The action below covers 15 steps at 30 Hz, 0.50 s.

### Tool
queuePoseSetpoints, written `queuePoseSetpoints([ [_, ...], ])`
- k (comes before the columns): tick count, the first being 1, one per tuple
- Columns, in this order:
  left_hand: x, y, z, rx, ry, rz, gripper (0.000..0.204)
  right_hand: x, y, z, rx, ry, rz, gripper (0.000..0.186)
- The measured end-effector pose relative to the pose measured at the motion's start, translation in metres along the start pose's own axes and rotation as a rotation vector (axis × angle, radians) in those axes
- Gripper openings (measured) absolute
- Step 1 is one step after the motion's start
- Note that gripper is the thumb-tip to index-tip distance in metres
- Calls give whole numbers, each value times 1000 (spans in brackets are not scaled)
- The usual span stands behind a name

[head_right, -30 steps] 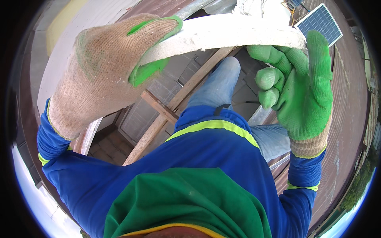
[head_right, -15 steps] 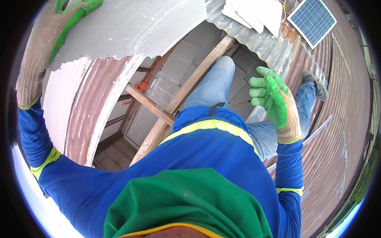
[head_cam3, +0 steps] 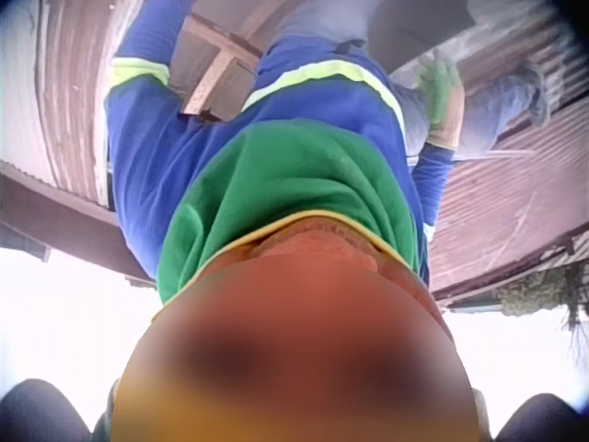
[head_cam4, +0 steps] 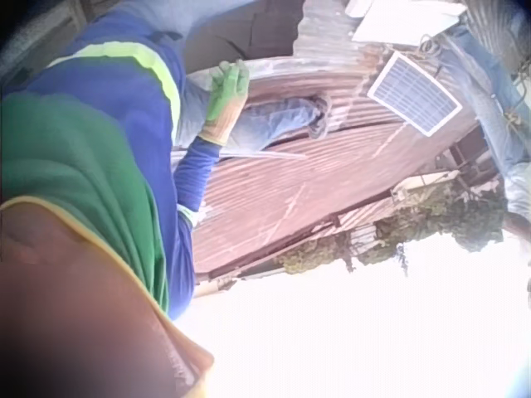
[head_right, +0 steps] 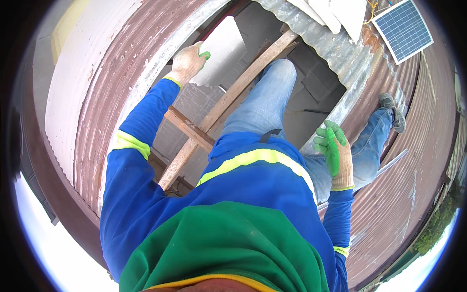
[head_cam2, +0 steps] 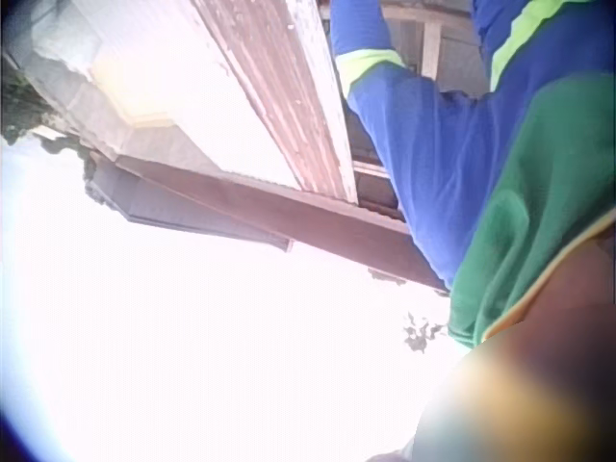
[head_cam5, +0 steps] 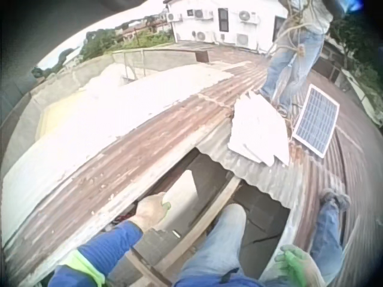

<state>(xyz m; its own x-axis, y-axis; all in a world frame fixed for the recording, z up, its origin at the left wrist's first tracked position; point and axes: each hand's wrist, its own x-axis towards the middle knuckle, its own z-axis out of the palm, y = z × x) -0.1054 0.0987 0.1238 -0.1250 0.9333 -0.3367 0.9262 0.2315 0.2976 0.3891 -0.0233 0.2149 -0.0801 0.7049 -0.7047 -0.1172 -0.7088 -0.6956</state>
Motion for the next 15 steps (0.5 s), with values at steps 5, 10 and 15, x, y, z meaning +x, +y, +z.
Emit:
queuePoseSetpoints([
  [5,45,-59,139,-150,-2,-212,44,-7,2,-12,-154,186,111,50],
  [10,43,-88,221,-351,94,-547,40,-23,-15,-17,-296,370,112,48],
  [15,36,-116,254,-559,196,-779,42,-37,-24,-1,-336,370,65,49],
])
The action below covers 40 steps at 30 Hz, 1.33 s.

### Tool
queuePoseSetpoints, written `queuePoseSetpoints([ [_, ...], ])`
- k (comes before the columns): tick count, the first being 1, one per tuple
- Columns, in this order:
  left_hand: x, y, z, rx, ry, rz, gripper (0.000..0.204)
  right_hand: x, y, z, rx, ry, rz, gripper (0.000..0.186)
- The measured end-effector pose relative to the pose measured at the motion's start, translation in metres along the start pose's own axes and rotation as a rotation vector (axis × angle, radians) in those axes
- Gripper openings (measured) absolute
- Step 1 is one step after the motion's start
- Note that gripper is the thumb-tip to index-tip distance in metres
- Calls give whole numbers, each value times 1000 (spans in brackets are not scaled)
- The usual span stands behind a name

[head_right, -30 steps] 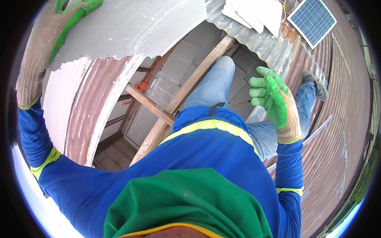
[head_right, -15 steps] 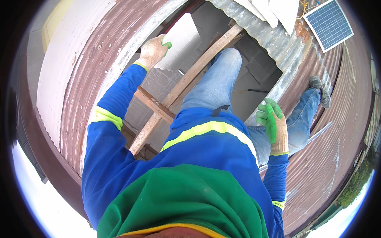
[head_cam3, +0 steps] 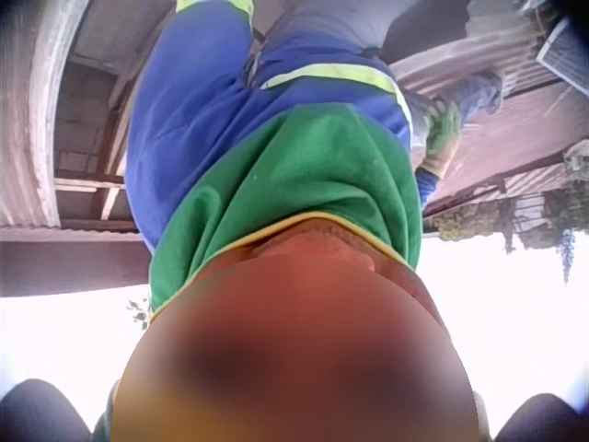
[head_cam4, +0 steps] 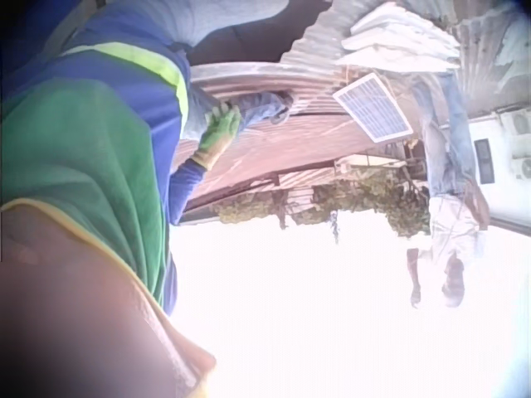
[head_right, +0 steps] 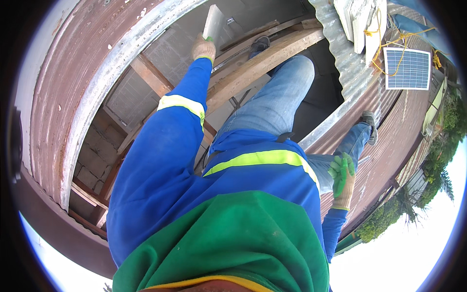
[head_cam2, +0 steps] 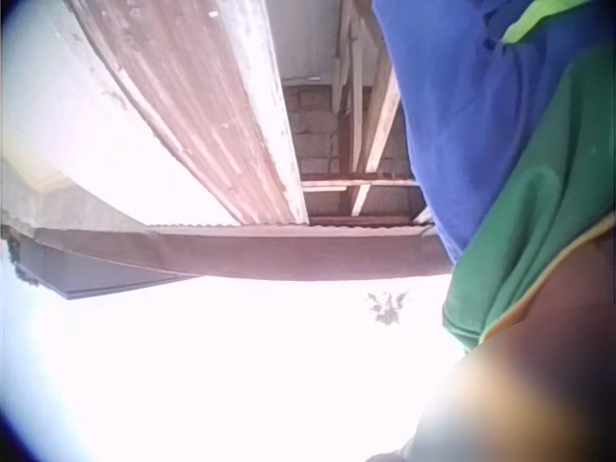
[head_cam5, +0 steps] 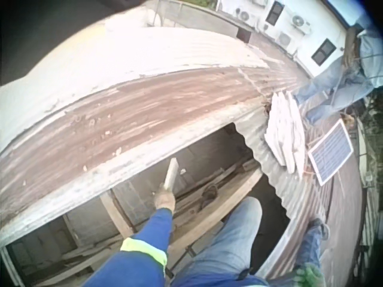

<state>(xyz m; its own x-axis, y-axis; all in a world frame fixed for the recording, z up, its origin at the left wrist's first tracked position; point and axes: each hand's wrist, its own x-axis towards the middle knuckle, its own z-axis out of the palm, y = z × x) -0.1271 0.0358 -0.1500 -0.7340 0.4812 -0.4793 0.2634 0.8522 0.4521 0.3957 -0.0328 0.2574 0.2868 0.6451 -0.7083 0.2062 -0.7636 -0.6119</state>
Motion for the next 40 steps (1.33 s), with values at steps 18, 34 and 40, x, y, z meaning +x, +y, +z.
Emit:
queuePoseSetpoints([
  [18,49,-39,6,-358,62,-138,38,-20,20,40,-101,-13,100,44],
  [34,-11,3,10,-737,228,-385,36,-45,-13,32,-261,-63,-216,49],
  [40,-32,1,-36,-1410,59,-746,46,-55,-13,-1,-224,-86,-338,48],
])
